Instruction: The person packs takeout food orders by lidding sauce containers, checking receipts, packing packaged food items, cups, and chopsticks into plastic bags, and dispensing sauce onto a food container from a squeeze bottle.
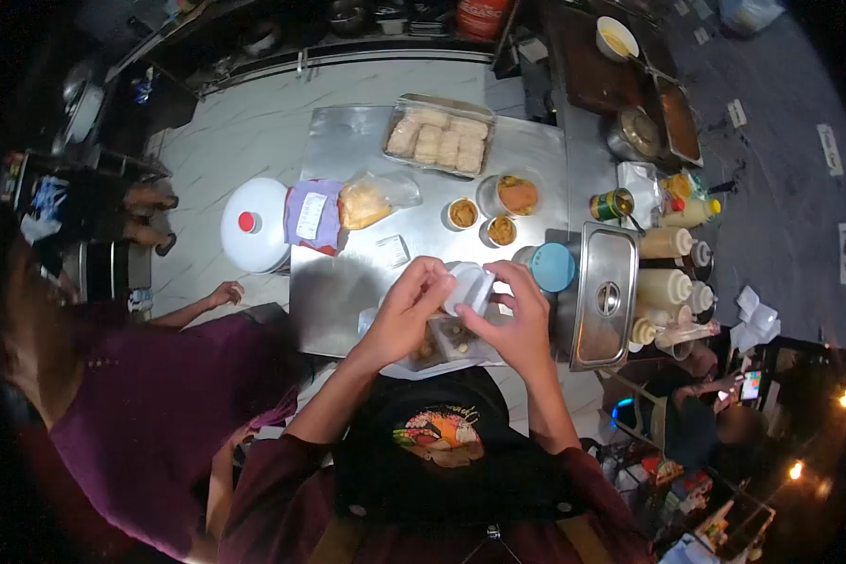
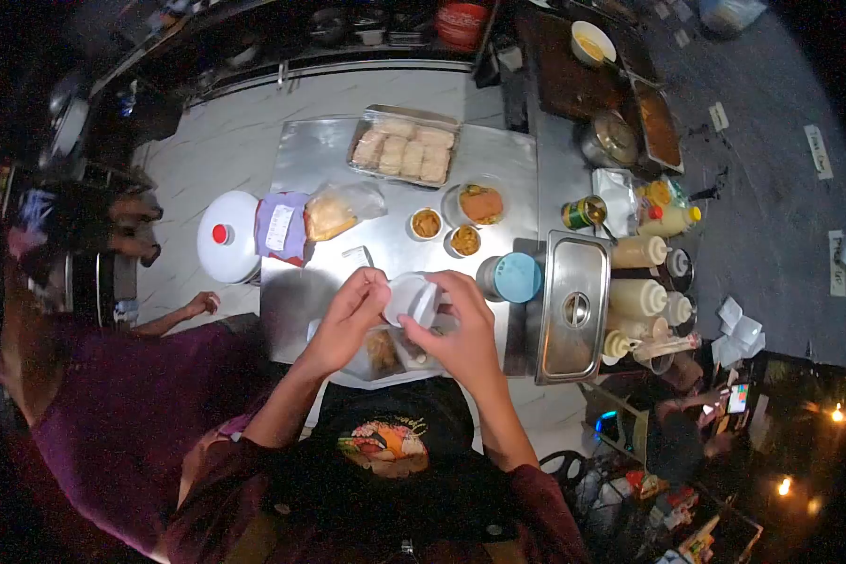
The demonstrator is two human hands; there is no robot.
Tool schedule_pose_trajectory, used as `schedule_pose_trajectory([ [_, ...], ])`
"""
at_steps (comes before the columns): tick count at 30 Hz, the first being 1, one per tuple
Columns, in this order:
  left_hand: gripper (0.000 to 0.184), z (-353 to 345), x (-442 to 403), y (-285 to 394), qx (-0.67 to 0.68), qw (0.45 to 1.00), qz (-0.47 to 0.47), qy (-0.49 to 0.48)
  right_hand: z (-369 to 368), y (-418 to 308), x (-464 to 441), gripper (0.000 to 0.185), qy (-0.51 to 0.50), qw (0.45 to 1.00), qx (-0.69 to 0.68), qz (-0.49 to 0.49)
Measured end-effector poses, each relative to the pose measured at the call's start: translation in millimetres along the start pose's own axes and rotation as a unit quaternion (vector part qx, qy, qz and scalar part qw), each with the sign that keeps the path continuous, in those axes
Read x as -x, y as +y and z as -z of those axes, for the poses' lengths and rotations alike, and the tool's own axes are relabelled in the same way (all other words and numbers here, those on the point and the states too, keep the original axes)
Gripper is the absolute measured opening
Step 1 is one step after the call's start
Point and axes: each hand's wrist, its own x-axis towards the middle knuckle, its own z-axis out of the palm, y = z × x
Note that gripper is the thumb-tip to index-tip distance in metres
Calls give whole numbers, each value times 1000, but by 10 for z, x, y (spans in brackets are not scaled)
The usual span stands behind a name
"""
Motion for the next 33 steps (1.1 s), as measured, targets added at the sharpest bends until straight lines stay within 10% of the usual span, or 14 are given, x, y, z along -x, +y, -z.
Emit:
schedule_pose_trajectory([
  [7, 33, 621, -1023, -19, -356, 908, -188, 117, 80, 650, -545, 71, 130, 984, 53, -106],
  [14, 21, 823, -2470, -1342, -319, 931, -156, 83, -215, 1945, -744, 80, 108, 935, 327, -85],
  [33, 19, 771, -2618, -1598, -380, 917, -112, 41, -481, 2128, -898, 75, 149, 934, 308, -101],
])
